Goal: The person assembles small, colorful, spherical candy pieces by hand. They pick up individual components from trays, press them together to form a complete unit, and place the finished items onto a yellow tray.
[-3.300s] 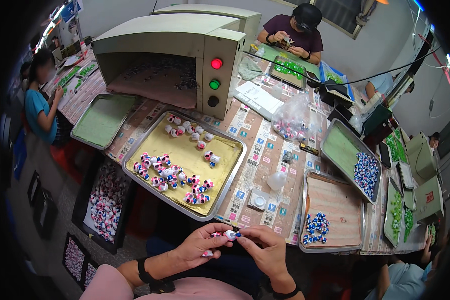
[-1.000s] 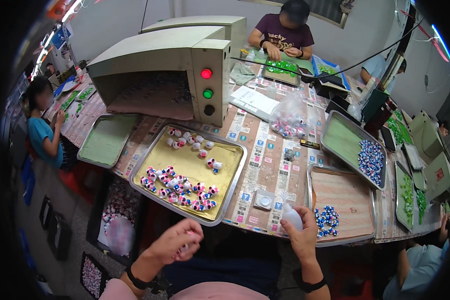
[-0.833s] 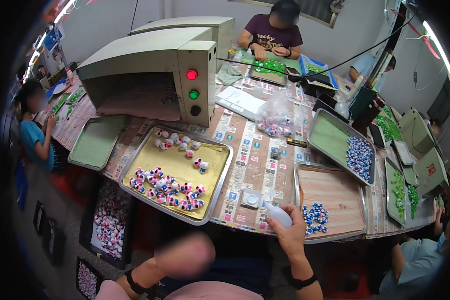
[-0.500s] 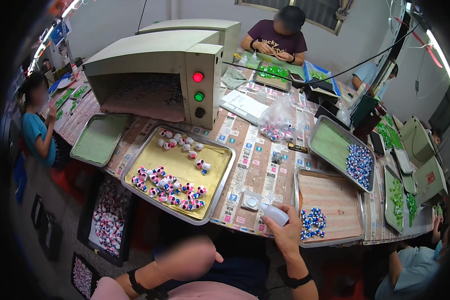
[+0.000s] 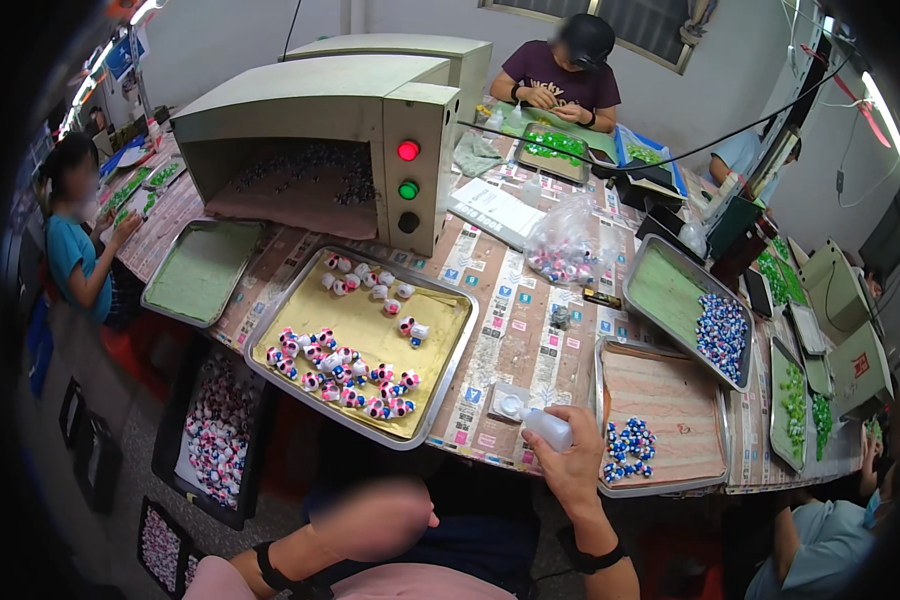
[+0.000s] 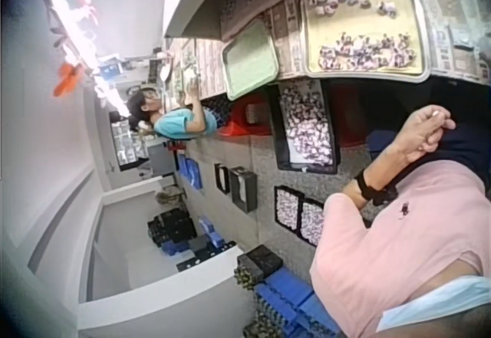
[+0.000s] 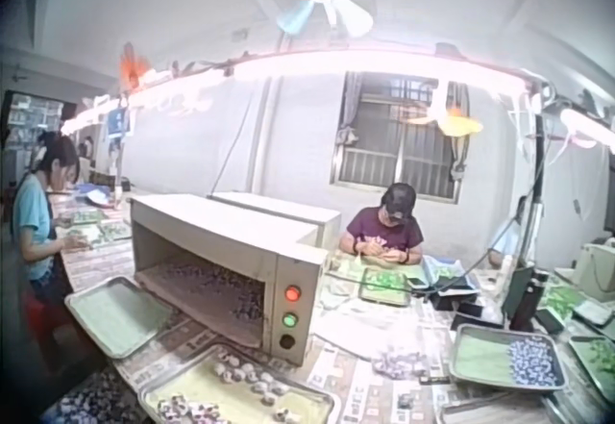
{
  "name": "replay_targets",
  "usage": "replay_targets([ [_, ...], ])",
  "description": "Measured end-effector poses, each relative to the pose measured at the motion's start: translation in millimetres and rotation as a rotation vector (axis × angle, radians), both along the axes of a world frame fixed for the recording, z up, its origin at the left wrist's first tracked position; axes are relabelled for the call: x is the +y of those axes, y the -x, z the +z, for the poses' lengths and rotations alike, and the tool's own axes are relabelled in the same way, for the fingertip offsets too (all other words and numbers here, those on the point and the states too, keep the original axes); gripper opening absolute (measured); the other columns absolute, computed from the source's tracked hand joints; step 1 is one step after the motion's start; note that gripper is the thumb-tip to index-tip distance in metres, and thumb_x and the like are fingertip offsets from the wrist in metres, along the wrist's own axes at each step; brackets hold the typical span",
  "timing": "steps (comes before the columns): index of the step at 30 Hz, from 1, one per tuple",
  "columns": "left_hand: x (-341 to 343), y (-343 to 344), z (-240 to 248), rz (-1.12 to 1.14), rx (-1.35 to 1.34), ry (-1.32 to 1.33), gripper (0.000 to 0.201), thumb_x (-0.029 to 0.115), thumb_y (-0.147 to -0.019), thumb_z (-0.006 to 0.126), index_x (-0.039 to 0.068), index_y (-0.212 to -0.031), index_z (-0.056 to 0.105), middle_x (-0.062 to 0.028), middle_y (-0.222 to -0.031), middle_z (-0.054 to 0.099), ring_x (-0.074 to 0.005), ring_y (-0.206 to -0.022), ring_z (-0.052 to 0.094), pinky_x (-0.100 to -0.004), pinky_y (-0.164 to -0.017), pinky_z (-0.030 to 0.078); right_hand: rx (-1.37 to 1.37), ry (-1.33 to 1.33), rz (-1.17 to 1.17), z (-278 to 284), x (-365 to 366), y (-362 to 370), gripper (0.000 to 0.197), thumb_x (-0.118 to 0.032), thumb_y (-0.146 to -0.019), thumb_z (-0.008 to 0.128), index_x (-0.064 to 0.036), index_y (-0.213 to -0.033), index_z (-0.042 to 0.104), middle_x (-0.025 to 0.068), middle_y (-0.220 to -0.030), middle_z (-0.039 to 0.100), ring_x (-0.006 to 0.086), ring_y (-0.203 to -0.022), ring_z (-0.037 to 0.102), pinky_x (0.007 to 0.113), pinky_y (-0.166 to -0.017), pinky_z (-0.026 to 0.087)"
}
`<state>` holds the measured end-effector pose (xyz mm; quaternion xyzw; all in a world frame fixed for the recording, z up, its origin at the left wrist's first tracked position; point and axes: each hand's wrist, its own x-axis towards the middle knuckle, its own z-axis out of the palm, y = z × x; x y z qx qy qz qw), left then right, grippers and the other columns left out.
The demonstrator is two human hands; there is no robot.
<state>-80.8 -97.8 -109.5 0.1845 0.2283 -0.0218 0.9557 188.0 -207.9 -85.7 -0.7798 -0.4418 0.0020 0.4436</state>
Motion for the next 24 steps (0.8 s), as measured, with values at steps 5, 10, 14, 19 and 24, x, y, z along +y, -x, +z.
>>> replay_targets([
  [5,-0.7,-0.1,-3.3,-0.001,0.004,0.004,0.020,0.016,-0.099,0.052,-0.001,-0.110,0.056,-0.0138,-0.101,0.063,-0.0039,-0.051,0.038,-0.0155,-0.039,0.031,-0.038,-0.008,0.008,2.8,1.0,1.1,0.036,-0.011,-0.068,0.083,-0.0016,-0.094,0.062,0.0100,-0.089,0.060,0.0247,-0.082,0.059,0.034,-0.072,0.047],
  [10,0.2,1.3,-4.4,0.002,-0.001,0.018,0.020,0.016,-0.099,0.052,-0.001,-0.110,0.056,-0.0133,-0.100,0.063,-0.0039,-0.051,0.038,-0.0150,-0.039,0.031,-0.057,-0.010,0.011,3.6,1.8,1.3,0.035,-0.011,-0.068,0.083,-0.0018,-0.095,0.062,0.0096,-0.089,0.060,0.0238,-0.082,0.060,0.033,-0.073,0.047],
  [14,0.5,1.8,-5.0,0.022,-0.004,0.038,0.020,0.015,-0.099,0.052,-0.001,-0.110,0.056,-0.0139,-0.100,0.062,-0.0042,-0.053,0.038,-0.0146,-0.039,0.032,0.028,-0.012,-0.035,0.1,0.6,-0.9,0.036,-0.011,-0.068,0.083,-0.0023,-0.096,0.062,0.0103,-0.090,0.062,0.0241,-0.083,0.061,0.033,-0.072,0.048],
  [19,1.2,1.4,-5.6,0.046,0.020,0.024,0.020,0.011,-0.098,0.054,-0.002,-0.112,0.056,-0.0152,-0.103,0.061,-0.0059,-0.058,0.041,-0.0150,-0.040,0.033,0.298,-0.007,-0.133,-10.5,1.1,-10.1,0.036,-0.012,-0.071,0.082,-0.0021,-0.099,0.061,0.0083,-0.090,0.062,0.0184,-0.083,0.060,0.031,-0.073,0.049],
  [24,-0.3,-2.9,0.4,0.077,0.106,-0.038,0.026,0.009,-0.096,0.056,-0.003,-0.118,0.055,-0.0150,-0.108,0.060,-0.0080,-0.066,0.046,-0.0166,-0.046,0.038,0.280,-0.110,-0.143,-26.7,20.2,-33.7,0.033,-0.012,-0.076,0.076,0.0000,-0.102,0.060,0.0085,-0.091,0.063,0.0166,-0.080,0.060,0.030,-0.074,0.049],
])
